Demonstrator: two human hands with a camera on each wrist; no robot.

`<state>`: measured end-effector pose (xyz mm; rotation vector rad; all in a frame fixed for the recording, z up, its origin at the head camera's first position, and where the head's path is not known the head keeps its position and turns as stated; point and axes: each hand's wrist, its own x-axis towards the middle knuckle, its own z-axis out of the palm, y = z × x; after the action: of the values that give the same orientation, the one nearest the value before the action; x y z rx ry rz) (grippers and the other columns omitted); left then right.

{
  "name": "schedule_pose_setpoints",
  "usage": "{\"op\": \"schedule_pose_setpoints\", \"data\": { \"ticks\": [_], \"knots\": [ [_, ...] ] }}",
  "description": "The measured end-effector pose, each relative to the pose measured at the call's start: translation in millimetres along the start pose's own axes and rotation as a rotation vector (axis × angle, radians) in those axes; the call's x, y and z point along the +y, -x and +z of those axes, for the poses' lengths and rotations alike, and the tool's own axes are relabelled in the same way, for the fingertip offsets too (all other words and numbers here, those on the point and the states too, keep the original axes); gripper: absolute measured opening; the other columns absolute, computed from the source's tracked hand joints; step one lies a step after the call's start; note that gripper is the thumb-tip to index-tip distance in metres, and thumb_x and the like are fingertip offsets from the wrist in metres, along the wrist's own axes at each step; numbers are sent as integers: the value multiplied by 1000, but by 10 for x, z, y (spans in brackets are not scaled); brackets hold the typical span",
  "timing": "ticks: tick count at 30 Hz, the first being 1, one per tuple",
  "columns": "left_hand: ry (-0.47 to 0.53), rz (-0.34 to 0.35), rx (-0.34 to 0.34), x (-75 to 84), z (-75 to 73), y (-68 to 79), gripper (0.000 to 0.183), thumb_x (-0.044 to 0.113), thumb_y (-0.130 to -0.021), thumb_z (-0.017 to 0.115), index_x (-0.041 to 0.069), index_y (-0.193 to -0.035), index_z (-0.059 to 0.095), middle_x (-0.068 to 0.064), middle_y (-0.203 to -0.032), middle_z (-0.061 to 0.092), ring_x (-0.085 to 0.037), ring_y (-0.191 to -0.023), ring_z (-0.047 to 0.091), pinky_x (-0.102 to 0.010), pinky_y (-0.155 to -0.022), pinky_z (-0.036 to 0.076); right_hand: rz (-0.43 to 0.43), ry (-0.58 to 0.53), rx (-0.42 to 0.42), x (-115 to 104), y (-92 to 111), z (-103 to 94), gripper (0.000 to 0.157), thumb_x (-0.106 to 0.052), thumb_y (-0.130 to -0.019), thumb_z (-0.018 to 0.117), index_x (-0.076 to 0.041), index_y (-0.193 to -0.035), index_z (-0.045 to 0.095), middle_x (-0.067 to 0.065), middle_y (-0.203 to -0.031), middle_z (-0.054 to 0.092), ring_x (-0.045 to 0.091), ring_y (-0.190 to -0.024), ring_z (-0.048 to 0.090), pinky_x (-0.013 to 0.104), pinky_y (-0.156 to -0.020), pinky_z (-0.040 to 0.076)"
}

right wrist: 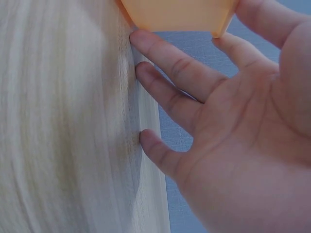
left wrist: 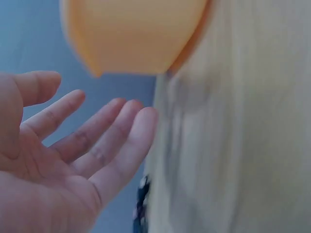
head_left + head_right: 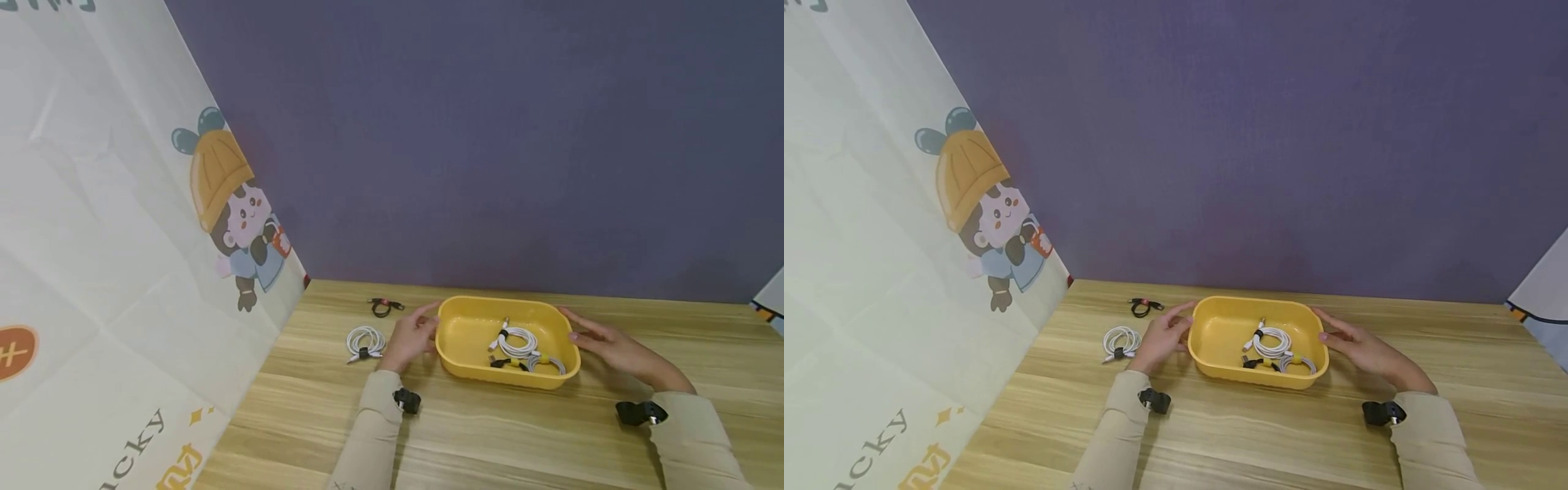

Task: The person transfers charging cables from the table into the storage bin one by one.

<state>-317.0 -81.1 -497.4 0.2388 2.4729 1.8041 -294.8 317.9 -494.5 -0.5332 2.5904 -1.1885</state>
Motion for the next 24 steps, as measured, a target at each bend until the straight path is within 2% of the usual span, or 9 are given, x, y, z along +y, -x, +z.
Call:
{"op": "schedule_pose_setpoints", "data": {
  "ticks": [5,8,13,15,17,20,24],
  "knots": [
    [-154,77,116,63,-284,28,25,30,-99,54,18,-116,68,-11,-106,69,-32,-86,68,-34,-63,60,-3,-4,-3,43,-20,-1,61,-39,-104,39,-28,-156,8,20,-160,15,51,-136,29,71,-95,40],
    [-217,81,206,68,-507,63,22,32,-98,55,18,-103,71,-9,-102,70,-26,-84,67,-27,-63,55,-22,3,-4,70,-30,-5,61,-38,-104,38,-25,-156,8,21,-160,13,52,-137,27,70,-98,40],
    [-311,27,362,-32,-874,146,19,28,-95,60,15,-100,73,-6,-97,69,-17,-74,61,-27,-62,50,-12,-22,-34,109,-42,-5,62,-38,-104,38,-26,-156,6,19,-161,8,52,-139,20,69,-101,38],
    [-350,-5,403,-90,-1002,188,18,26,-94,62,14,-99,74,-6,-97,70,-16,-75,60,-27,-63,50,-4,-40,-50,116,-44,-1,62,-38,-104,37,-27,-156,5,19,-161,6,54,-139,17,71,-101,36],
    [-383,-28,427,-150,-1105,220,16,24,-93,63,13,-98,74,-6,-97,70,-17,-78,61,-28,-67,51,0,-47,-58,120,-46,1,62,-38,-104,37,-27,-156,4,19,-161,5,54,-139,16,72,-101,36],
    [-429,-67,457,-214,-1210,262,13,22,-90,66,14,-94,75,-6,-94,72,-20,-85,64,-32,-74,52,-13,-25,-35,126,-56,7,62,-38,-104,37,-25,-156,6,20,-160,8,53,-138,22,70,-100,38],
    [-466,-127,449,-291,-1272,300,17,20,-85,70,10,-98,75,-9,-94,73,-24,-87,66,-39,-78,55,-26,-4,-6,143,-65,13,61,-38,-104,38,-26,-156,8,21,-159,13,53,-136,30,71,-97,39]
  ]
}}
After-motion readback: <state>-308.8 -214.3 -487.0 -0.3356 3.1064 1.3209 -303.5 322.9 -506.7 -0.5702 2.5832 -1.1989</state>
